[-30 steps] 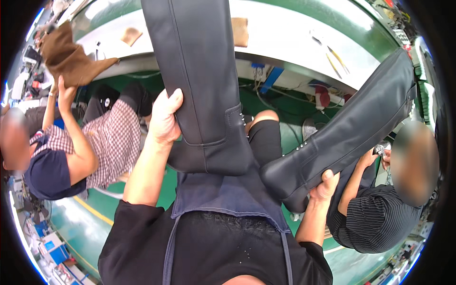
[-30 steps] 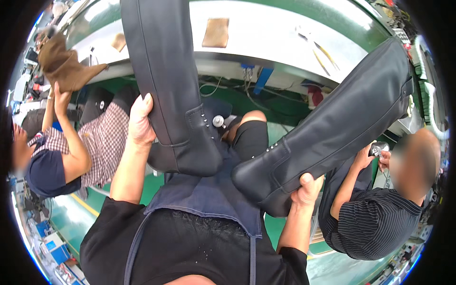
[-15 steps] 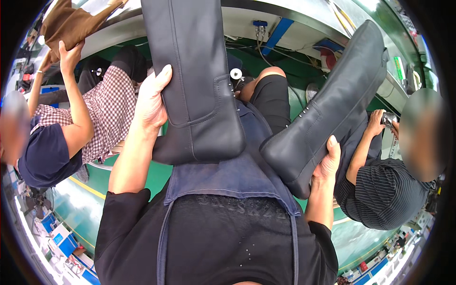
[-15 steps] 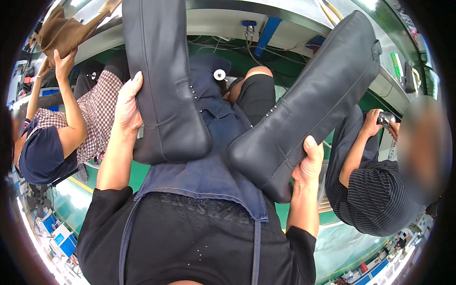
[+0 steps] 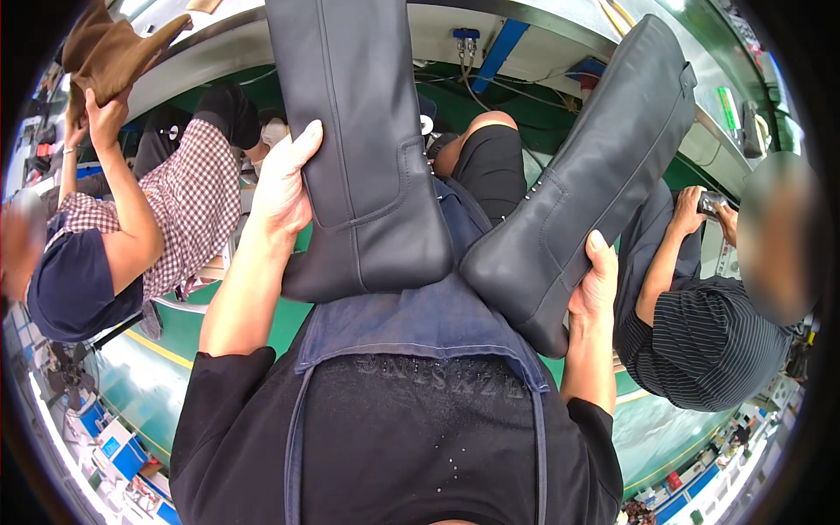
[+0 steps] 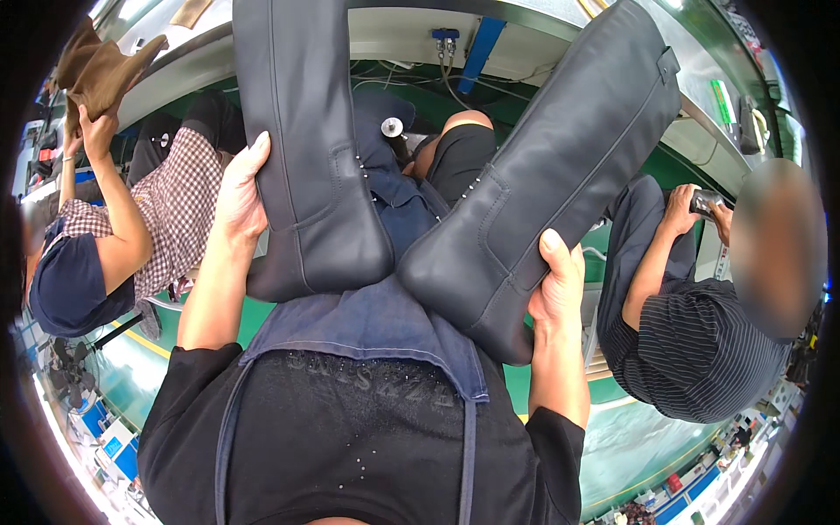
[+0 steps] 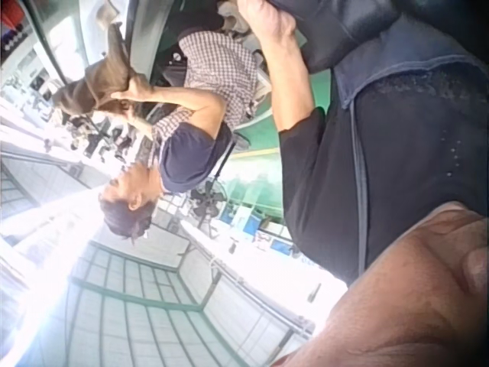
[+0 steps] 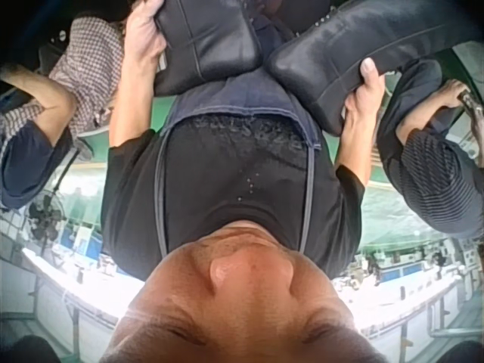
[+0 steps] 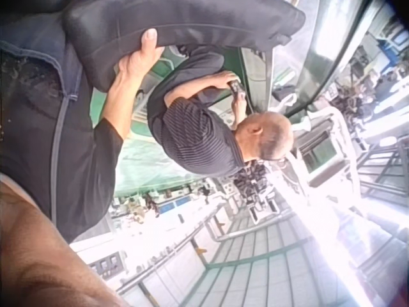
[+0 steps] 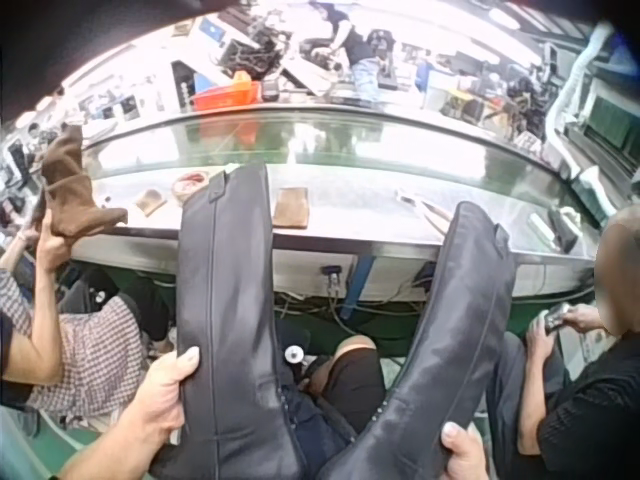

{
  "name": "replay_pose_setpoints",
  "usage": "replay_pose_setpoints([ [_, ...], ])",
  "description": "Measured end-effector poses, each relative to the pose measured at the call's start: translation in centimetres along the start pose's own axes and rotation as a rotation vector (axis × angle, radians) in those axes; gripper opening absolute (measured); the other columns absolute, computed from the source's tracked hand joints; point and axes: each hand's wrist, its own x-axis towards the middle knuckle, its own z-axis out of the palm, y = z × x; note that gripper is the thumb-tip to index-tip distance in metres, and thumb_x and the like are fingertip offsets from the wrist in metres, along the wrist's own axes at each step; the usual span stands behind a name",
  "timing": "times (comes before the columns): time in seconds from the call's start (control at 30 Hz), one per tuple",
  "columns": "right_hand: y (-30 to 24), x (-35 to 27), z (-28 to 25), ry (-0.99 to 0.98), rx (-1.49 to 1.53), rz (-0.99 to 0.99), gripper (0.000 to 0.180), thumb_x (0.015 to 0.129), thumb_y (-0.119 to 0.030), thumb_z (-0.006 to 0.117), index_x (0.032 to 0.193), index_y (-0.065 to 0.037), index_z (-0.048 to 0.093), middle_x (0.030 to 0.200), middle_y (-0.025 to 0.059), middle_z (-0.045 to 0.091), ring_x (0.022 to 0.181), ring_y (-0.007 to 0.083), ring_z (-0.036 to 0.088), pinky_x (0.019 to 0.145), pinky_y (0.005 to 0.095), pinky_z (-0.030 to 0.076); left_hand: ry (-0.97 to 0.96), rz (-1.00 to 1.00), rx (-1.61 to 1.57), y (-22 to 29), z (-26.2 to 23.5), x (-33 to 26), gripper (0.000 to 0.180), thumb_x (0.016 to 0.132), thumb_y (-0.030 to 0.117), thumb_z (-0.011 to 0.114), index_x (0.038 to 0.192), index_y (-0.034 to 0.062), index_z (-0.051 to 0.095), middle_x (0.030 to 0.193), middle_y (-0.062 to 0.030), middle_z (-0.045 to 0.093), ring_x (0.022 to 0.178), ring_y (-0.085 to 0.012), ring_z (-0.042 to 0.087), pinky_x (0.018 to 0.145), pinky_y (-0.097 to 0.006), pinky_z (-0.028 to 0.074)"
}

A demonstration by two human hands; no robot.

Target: Inspecting and finishing black leather boots on an assembly line.

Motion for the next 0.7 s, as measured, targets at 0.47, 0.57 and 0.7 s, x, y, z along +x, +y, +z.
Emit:
replay_pose_setpoints([
  [0.47, 0.0, -0.2, 0.4, 0.016, 0.021, -0.039, 0.053, 0.09, -0.023, 0.072, 0.134, 0.002, 0.056, 0.125, 0.0158, 0.067, 0.111, 0.0297, 0.068, 0.099, 0.0456, 0.056, 0.019, 0.011, -0.067, 0.6, 1.1, 0.1, 0.039, 0.104, 0.023, 0.057, 0.13, -0.006, 0.058, 0.124, -0.0185, 0.068, 0.111, -0.0269, 0.069, 0.098, -0.042, 0.057],
  [0.57, -0.2, -0.4, 0.5, 0.005, 0.017, -0.054, 0.053, 0.09, -0.023, 0.072, 0.134, 0.002, 0.056, 0.124, 0.0155, 0.067, 0.11, 0.0294, 0.068, 0.099, 0.0451, 0.056, 0.024, 0.008, -0.069, 0.5, 1.3, 0.1, 0.039, 0.104, 0.023, 0.057, 0.13, -0.0062, 0.058, 0.124, -0.0186, 0.068, 0.111, -0.0272, 0.069, 0.098, -0.042, 0.058],
  [0.7, -0.2, -0.3, 0.4, -0.006, 0.022, -0.06, 0.052, 0.091, -0.022, 0.072, 0.134, 0.002, 0.056, 0.124, 0.0155, 0.067, 0.11, 0.0293, 0.068, 0.098, 0.0449, 0.056, -0.011, -0.004, -0.079, 0.3, 1.4, 0.2, 0.039, 0.104, 0.023, 0.057, 0.131, -0.0063, 0.057, 0.124, -0.0189, 0.068, 0.11, -0.0273, 0.069, 0.098, -0.042, 0.058],
])
